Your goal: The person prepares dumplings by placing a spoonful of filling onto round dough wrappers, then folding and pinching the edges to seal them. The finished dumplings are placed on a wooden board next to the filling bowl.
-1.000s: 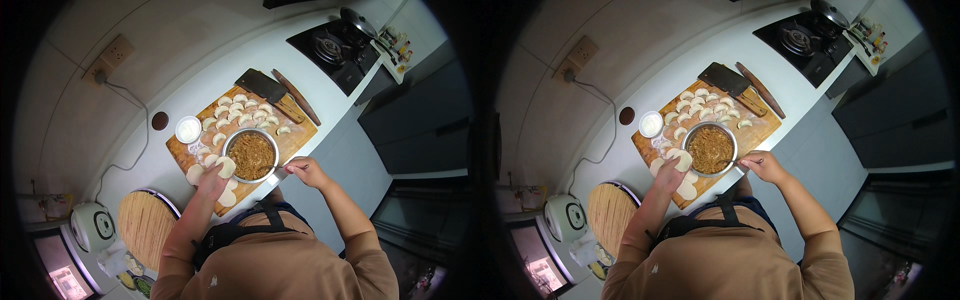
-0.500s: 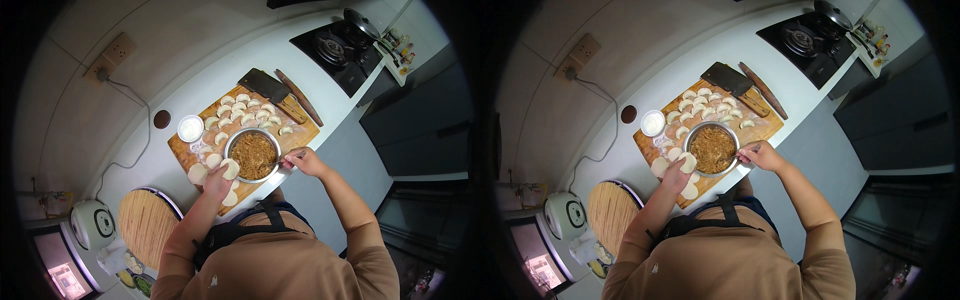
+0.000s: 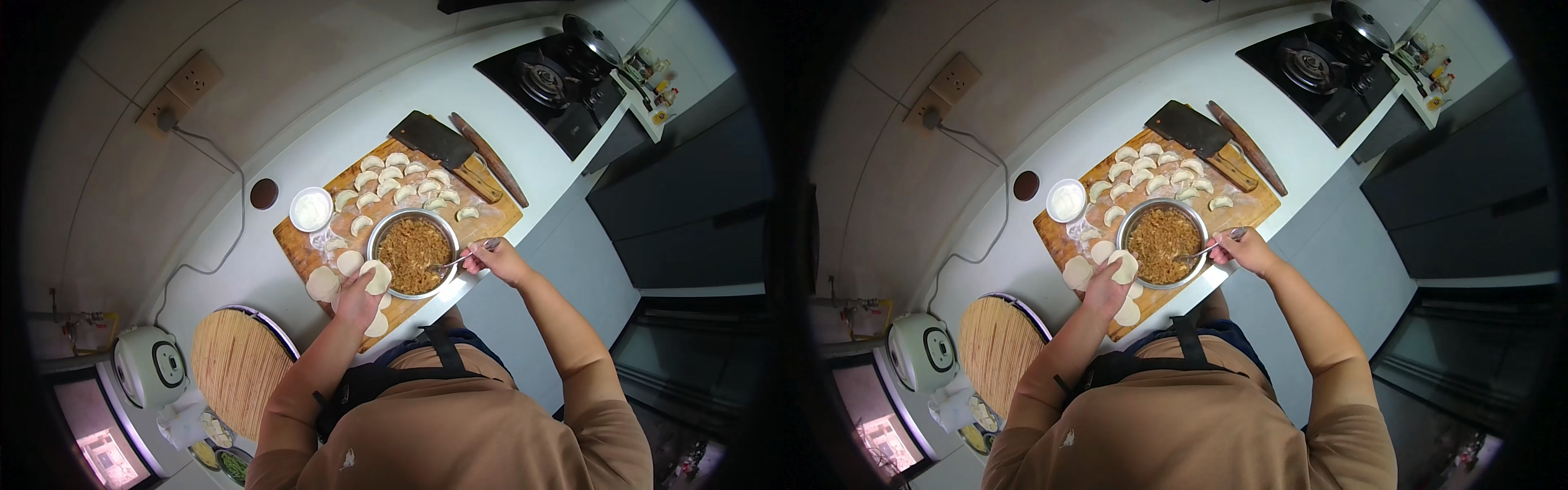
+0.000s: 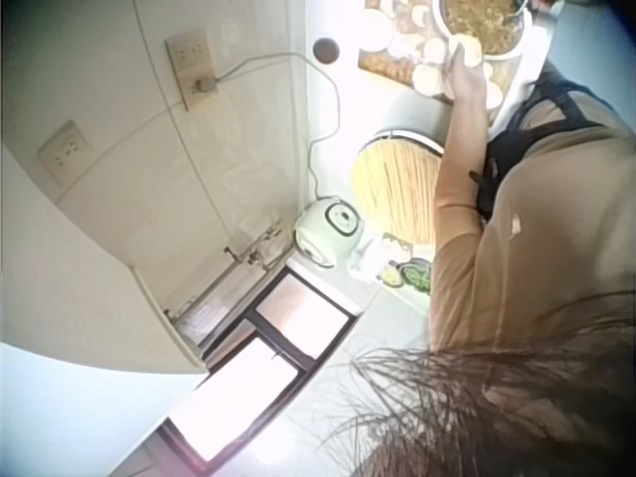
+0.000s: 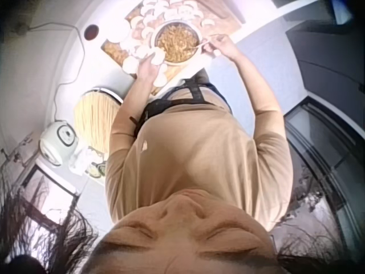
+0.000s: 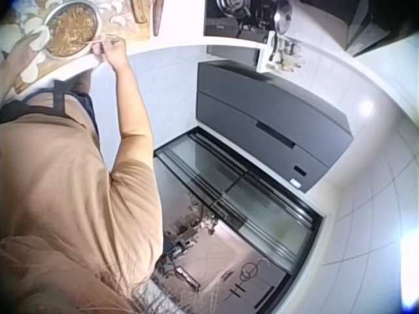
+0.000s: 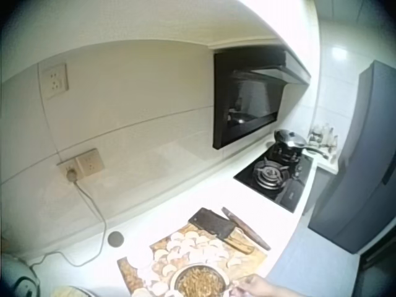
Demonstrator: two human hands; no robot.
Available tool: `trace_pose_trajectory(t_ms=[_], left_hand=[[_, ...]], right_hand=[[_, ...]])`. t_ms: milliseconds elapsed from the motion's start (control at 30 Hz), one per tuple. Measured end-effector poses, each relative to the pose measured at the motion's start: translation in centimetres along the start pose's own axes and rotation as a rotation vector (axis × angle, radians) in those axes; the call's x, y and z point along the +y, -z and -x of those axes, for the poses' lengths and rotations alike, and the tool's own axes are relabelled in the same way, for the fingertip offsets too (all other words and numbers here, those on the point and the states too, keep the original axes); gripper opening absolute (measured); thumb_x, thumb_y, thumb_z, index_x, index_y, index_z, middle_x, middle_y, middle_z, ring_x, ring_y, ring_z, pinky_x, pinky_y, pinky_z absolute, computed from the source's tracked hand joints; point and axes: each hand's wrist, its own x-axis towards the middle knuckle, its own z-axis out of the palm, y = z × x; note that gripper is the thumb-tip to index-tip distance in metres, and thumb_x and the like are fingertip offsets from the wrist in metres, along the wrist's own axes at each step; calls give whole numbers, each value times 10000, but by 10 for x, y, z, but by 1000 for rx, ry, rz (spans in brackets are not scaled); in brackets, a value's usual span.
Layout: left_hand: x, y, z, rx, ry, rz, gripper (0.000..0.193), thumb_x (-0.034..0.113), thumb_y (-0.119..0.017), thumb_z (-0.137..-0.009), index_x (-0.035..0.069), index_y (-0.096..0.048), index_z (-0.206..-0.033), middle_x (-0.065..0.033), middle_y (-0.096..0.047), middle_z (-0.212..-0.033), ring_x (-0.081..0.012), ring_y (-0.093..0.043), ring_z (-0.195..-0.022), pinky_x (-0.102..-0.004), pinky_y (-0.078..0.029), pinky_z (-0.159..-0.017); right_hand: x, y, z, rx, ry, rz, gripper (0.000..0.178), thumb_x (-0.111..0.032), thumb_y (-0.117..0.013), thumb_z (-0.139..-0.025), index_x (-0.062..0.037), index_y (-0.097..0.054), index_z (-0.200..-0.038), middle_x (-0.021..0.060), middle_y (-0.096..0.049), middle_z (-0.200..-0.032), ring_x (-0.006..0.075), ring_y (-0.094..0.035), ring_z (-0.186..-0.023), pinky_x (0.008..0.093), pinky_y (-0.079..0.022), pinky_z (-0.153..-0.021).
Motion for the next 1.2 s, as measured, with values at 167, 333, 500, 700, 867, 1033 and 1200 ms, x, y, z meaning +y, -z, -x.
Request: trace_pose_trajectory(t_ms=[167, 333, 500, 700, 867, 1033, 1200], left_hand=[[0, 1, -1, -21, 6, -1, 263, 53, -486, -889, 51, -459, -1151, -179, -576, -1108, -268, -571, -1002, -355, -472, -833], [2, 1, 1, -36, 13, -8, 260, 68, -489, -893, 52, -461, -1150, -174, -576, -1110, -266, -572, -995, -352, -471, -821], [3, -1, 3, -45, 27, -4, 267, 78, -493, -893, 55, -456, -1157, -170, -571, -1122, -261, -565, -1008, -351, -468, -816], [4, -1, 3, -60, 40, -7, 265, 75, -490, -893, 64, -451, -1156, -161, -564, -1130, -262, -557, -1022, -365, -464, -834], [2, -4, 5, -17, 28, 13, 264, 47, -496, -883, 39, -467, -1145, -164, -556, -1139, -286, -537, -1064, -418, -453, -873], [3, -9, 8, -4, 38, -5, 265, 52, -486, -890, 54, -446, -1152, -147, -553, -1128, -272, -546, -1045, -401, -462, -862], [3, -7, 6, -37, 44, -32, 269, 63, -466, -901, 50, -431, -1167, -159, -554, -1132, -265, -554, -1030, -375, -472, -846]], right_hand=[[14, 1, -2, 44, -19, -125, 310, -240, -463, -943, 30, -615, -945, 84, -646, -740, 109, -597, -612, 228, -509, -608], [26, -2, -2, 124, -73, -247, 318, -246, -452, -947, 36, -599, -956, 102, -643, -739, 129, -599, -589, 241, -517, -586], [31, -1, 2, 185, -87, -279, 319, -265, -443, -950, 21, -584, -943, 93, -624, -717, 139, -581, -571, 255, -499, -567], [32, 4, 6, 205, 6, -266, 328, -266, -478, -936, 38, -597, -956, 86, -634, -735, 130, -590, -598, 245, -517, -597], [12, 5, 17, 98, 108, -119, 269, -207, -530, -913, 39, -619, -977, 77, -644, -781, 112, -594, -664, 233, -509, -644], [11, 7, 16, -46, 90, -31, 220, -167, -554, -899, 24, -645, -964, 60, -653, -810, 93, -594, -695, 220, -498, -665], [11, 2, 9, -103, 79, -19, 230, -187, -558, -898, 16, -652, -952, 51, -652, -783, 86, -589, -680, 216, -491, -656]])
